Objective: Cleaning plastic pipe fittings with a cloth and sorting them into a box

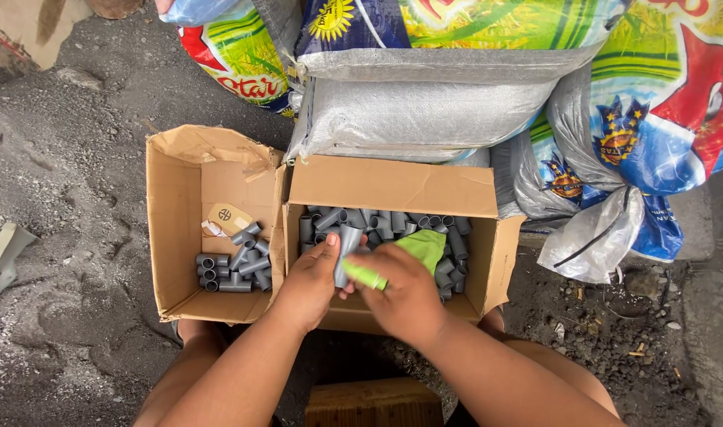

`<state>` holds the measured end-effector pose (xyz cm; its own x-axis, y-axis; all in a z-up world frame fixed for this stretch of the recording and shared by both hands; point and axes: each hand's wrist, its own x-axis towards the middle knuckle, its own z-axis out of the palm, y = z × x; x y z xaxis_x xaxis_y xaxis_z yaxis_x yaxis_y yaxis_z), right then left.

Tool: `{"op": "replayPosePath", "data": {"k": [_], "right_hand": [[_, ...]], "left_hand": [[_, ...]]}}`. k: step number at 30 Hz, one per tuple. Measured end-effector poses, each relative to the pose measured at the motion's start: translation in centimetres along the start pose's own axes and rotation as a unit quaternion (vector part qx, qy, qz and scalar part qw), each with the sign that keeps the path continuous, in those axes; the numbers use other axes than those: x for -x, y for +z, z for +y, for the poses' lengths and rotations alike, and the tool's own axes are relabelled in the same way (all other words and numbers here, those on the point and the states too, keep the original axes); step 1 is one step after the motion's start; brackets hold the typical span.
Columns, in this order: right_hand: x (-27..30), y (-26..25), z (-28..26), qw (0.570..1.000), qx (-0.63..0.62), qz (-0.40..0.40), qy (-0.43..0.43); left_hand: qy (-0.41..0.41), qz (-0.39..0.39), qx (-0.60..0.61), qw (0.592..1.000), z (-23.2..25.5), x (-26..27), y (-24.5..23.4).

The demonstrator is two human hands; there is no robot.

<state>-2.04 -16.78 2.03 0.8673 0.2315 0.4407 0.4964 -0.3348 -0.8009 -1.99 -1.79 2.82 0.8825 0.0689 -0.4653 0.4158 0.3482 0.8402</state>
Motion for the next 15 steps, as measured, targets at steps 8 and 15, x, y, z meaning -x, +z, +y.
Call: {"op": "replayPosePath", "data": {"k": [8, 15], "right_hand": [[-0.2, -0.9, -1.6, 0.996, -0.04, 0.019, 0.082], [-2.0, -2.3, -0.1, 0.981, -0.037, 0.075, 0.178]], "left_hand": [[0.124, -0.035, -0.184, 0.974, -2.0, -0.2, -0.7], [0.283, -0.043, -0.296, 0.911, 0.3, 1.4, 0.6]]}}
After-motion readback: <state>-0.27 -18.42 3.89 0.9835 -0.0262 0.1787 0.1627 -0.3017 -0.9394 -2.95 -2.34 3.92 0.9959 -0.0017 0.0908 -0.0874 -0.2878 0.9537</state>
